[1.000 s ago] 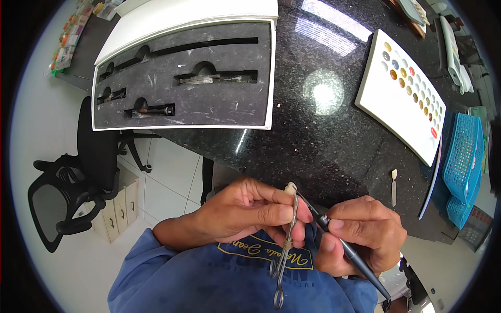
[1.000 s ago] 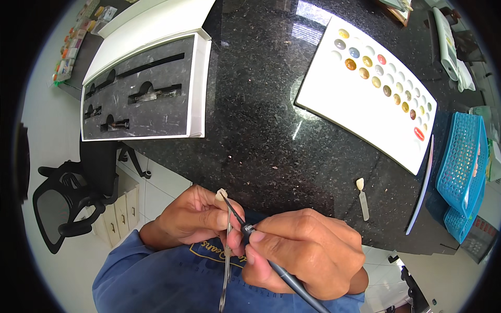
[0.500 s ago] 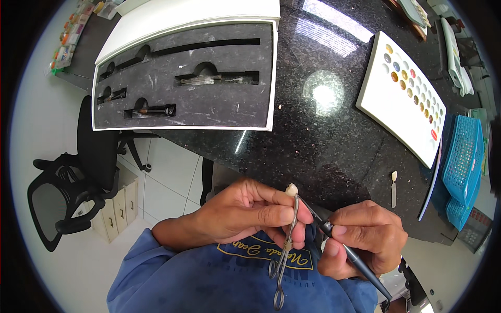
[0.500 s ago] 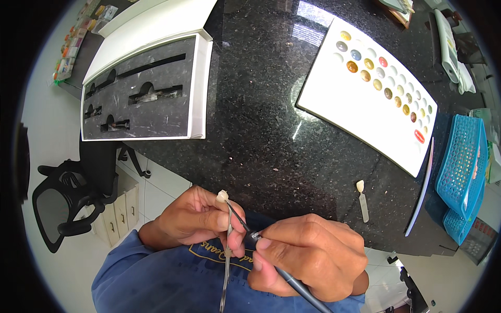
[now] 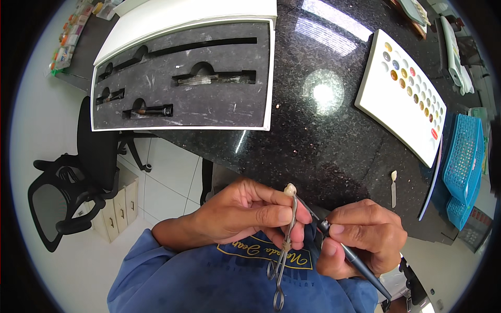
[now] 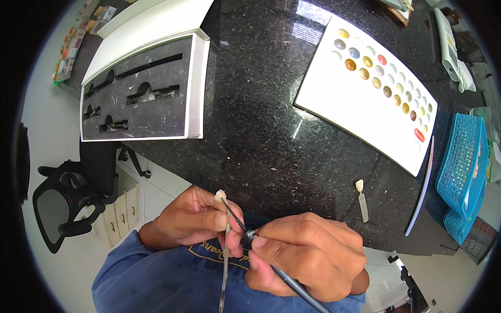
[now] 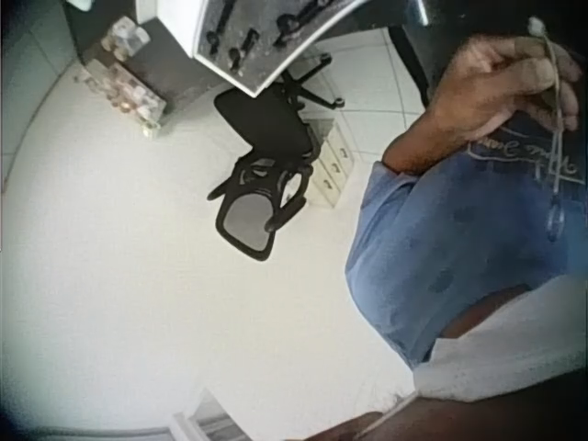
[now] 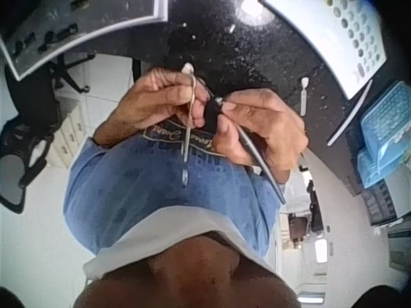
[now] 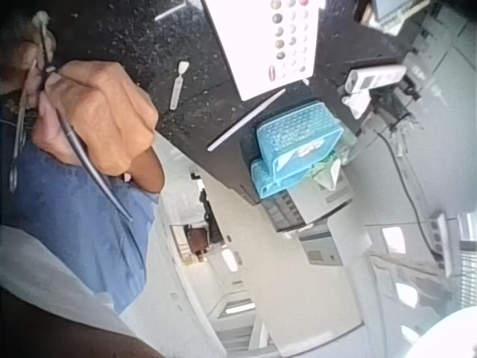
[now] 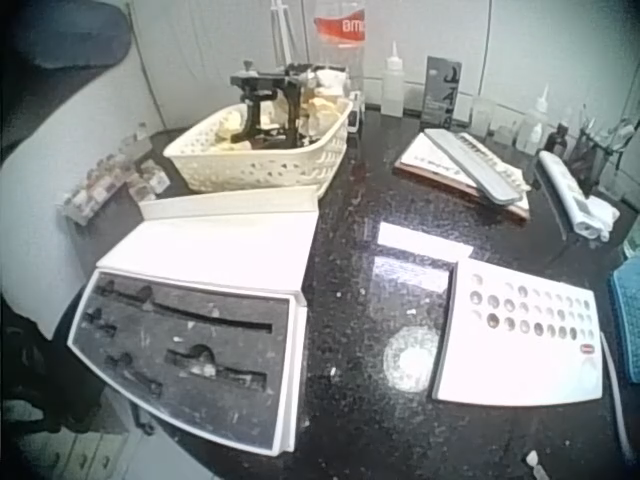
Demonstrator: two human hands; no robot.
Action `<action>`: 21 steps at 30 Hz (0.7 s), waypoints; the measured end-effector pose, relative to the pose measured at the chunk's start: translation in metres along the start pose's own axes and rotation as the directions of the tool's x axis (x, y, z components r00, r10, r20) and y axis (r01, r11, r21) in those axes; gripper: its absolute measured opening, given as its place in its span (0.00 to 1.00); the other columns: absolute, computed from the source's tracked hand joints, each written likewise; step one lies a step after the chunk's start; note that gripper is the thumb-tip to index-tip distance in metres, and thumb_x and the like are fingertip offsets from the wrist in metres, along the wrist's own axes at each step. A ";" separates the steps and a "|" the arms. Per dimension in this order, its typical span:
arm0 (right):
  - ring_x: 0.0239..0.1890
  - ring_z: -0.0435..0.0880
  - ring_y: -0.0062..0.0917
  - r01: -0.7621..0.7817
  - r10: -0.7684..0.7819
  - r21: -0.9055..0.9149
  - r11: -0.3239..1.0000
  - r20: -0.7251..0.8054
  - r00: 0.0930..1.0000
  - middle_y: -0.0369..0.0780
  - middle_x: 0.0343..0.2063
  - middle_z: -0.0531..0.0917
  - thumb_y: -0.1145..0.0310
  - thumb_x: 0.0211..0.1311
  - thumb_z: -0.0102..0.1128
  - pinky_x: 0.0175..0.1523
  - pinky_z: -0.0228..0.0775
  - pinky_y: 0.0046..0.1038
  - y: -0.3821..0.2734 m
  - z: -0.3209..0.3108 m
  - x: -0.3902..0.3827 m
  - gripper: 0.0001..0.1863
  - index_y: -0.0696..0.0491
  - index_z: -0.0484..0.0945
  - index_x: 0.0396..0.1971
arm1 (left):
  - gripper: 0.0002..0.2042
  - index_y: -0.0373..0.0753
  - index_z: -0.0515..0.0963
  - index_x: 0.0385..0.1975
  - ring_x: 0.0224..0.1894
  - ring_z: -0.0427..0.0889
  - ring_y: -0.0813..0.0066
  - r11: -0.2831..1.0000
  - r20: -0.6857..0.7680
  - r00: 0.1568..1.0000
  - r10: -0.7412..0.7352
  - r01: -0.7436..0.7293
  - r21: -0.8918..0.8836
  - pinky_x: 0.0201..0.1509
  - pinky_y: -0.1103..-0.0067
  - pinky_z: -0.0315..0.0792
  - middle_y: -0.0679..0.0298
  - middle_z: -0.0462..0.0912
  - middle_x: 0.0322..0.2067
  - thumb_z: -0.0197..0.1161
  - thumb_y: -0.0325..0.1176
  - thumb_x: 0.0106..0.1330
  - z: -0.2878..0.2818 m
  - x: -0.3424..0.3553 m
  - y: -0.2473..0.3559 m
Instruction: Applying stains and glazes to a dental crown using a brush and a porcelain palette.
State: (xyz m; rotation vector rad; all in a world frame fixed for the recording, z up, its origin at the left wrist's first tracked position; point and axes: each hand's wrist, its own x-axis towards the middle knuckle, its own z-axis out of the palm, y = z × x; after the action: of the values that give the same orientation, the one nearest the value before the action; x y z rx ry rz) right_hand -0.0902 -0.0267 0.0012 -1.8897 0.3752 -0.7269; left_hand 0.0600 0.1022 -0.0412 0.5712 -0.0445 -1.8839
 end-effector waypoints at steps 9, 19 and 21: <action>0.16 0.79 0.25 0.017 -0.017 0.015 1.000 -0.015 1.000 0.43 0.19 0.79 0.79 0.37 0.69 0.18 0.73 0.21 0.000 0.001 -0.003 0.11 0.60 0.75 0.22 | 0.14 0.26 0.74 0.42 0.36 0.81 0.72 1.000 -0.010 1.000 -0.005 0.004 -0.017 0.38 0.83 0.78 0.52 0.79 0.33 0.53 0.33 0.67 0.002 0.000 0.000; 0.16 0.79 0.25 0.020 -0.020 -0.001 1.000 -0.055 0.998 0.42 0.19 0.79 0.79 0.37 0.69 0.18 0.73 0.21 0.000 0.002 -0.002 0.11 0.60 0.74 0.22 | 0.13 0.26 0.74 0.42 0.36 0.81 0.72 1.000 -0.003 1.000 -0.002 0.002 -0.009 0.38 0.83 0.77 0.52 0.79 0.34 0.52 0.32 0.67 0.003 -0.001 0.002; 0.15 0.79 0.24 0.037 -0.037 -0.001 0.999 -0.016 0.999 0.42 0.18 0.79 0.79 0.38 0.68 0.18 0.73 0.22 0.001 0.001 -0.001 0.11 0.59 0.73 0.22 | 0.13 0.26 0.74 0.42 0.36 0.81 0.72 1.000 -0.005 1.000 0.000 0.000 -0.013 0.38 0.83 0.77 0.52 0.79 0.34 0.52 0.32 0.67 0.003 0.000 0.001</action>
State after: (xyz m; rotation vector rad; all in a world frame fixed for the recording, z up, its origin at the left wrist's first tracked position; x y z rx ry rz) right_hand -0.0904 -0.0255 -0.0006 -1.8966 0.3512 -0.7666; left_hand 0.0597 0.1014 -0.0386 0.5670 -0.0288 -1.8817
